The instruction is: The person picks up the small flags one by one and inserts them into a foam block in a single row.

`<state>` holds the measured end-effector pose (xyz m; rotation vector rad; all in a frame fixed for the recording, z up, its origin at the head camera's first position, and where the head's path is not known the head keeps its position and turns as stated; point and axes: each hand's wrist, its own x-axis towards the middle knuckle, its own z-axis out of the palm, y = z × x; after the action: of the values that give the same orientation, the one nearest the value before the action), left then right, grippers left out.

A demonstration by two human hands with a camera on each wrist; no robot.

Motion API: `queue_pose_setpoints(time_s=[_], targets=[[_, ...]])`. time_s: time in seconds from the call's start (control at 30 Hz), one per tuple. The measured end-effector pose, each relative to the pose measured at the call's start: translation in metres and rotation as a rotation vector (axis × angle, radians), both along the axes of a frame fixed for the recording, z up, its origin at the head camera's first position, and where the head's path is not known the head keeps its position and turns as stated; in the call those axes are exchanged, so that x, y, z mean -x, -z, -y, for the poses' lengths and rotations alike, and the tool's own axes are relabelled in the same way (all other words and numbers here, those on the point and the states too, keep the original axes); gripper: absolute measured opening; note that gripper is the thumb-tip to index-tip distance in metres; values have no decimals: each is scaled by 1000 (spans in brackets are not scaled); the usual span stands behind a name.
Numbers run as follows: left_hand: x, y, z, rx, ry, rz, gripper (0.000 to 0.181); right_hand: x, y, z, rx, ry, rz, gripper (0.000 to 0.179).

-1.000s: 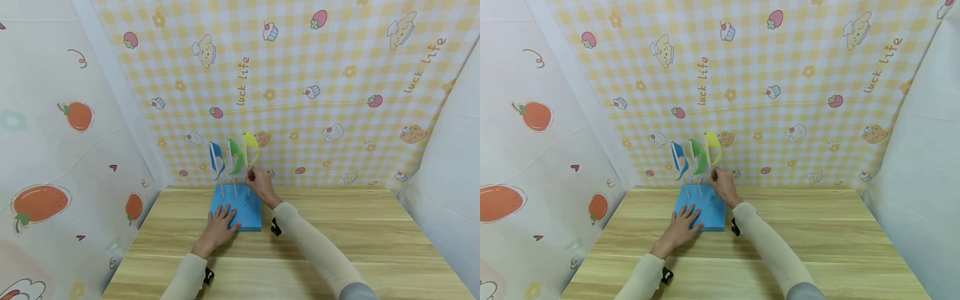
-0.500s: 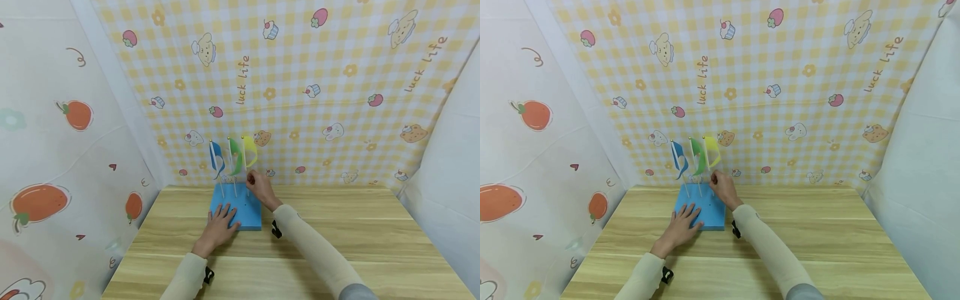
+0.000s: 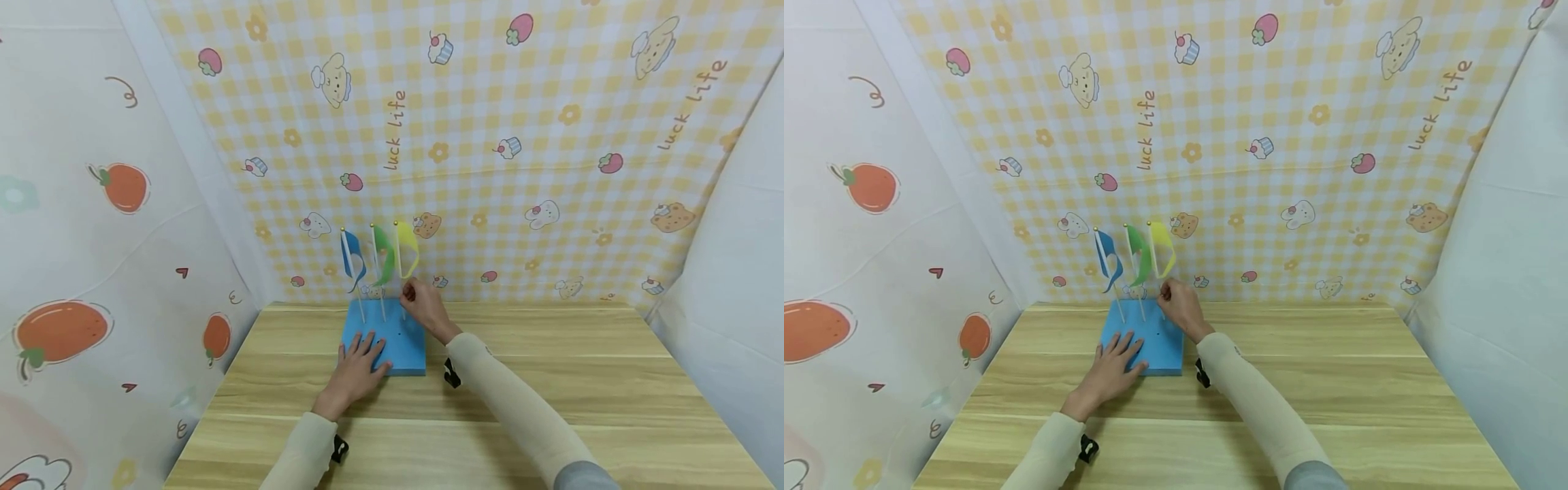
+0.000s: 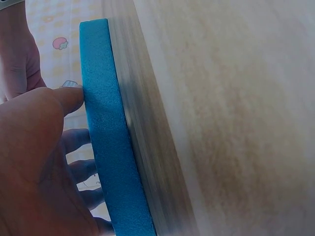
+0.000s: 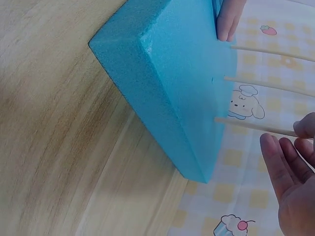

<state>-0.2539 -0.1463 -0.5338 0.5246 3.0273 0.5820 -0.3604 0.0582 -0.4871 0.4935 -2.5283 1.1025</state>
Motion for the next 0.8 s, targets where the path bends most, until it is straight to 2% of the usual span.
queue_pose_setpoints(time_s=[0.5, 0.8], targets=[[-2, -2, 0, 5, 0, 3, 62, -1, -3, -4, 13, 4, 26, 5], [-1, -1, 0, 9, -1, 11, 63, -2, -6, -11, 7, 8, 5, 4]])
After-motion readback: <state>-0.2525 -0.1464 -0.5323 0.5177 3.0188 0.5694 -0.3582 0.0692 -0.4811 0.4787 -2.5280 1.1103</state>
